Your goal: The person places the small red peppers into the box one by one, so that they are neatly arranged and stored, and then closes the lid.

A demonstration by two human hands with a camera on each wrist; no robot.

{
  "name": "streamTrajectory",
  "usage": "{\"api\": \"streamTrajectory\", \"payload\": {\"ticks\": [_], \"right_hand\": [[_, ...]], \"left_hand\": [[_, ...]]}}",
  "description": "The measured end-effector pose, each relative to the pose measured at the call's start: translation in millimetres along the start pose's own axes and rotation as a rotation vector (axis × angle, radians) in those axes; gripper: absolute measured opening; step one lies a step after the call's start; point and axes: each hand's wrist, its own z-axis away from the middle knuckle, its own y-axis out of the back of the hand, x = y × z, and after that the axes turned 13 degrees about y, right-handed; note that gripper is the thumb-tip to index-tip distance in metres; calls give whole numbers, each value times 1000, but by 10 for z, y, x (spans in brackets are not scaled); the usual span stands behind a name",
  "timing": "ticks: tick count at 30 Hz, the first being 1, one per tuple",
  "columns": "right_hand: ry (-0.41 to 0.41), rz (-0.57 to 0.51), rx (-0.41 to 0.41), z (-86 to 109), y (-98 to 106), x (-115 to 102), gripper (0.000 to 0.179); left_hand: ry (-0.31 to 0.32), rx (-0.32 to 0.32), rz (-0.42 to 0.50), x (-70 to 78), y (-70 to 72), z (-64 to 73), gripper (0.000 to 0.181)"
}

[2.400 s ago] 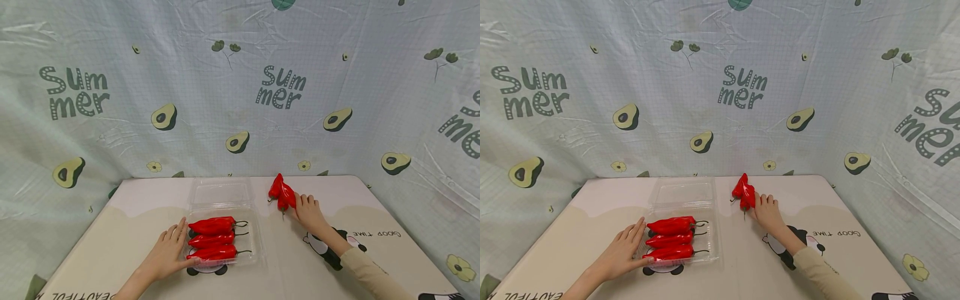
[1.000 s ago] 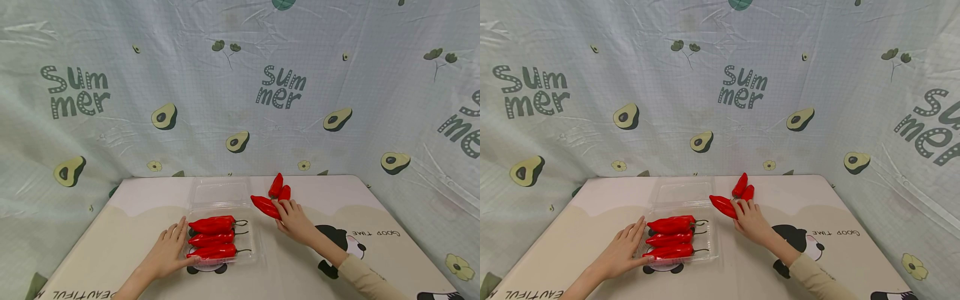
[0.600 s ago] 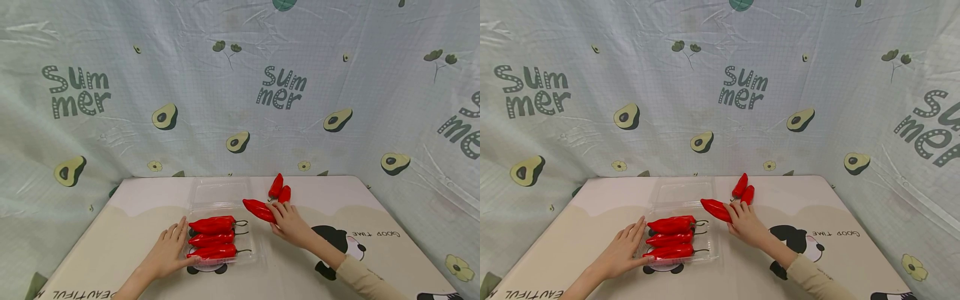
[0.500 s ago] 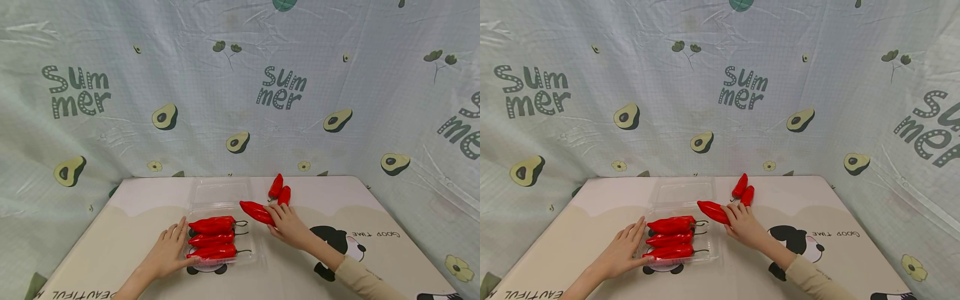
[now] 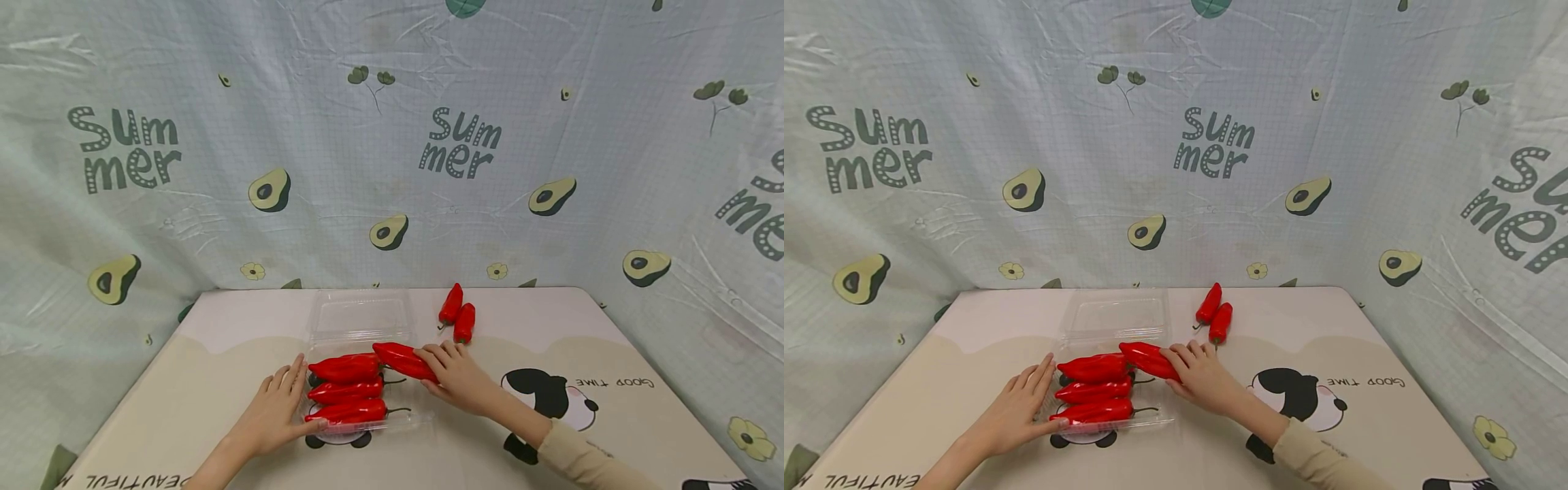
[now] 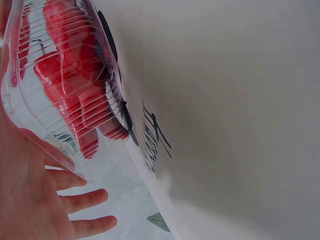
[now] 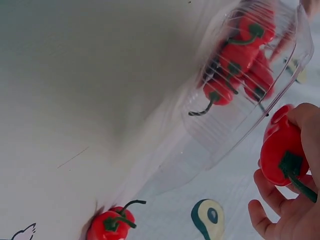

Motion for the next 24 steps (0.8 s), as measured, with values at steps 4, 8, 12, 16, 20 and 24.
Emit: {"api": "streamTrajectory", "payload": {"ticks": [4,8,12,16,20,24], "right_hand": [[23,-28,11,-28,-9,-33,51],[38,-36,10,-61,-5,-71,50],[44,-66,3,-94,1,-104,50],[52,-85,-7,-127,-5,-134,51],[65,-82,-7,-166,-7,-165,50],[73,-86,-1,-199,-15,-196,48]], "left_hand": [[-5,6,-4,-4,0,5,98],[-7,9,-4,-6,3,9,98],[-3,5,0,-10,-3,10,98],[-1,2,2,-13,-8,5,98],[-4,4,3,-13,-5,1,98],[-9,9,3,-14,-5,1,98]]}}
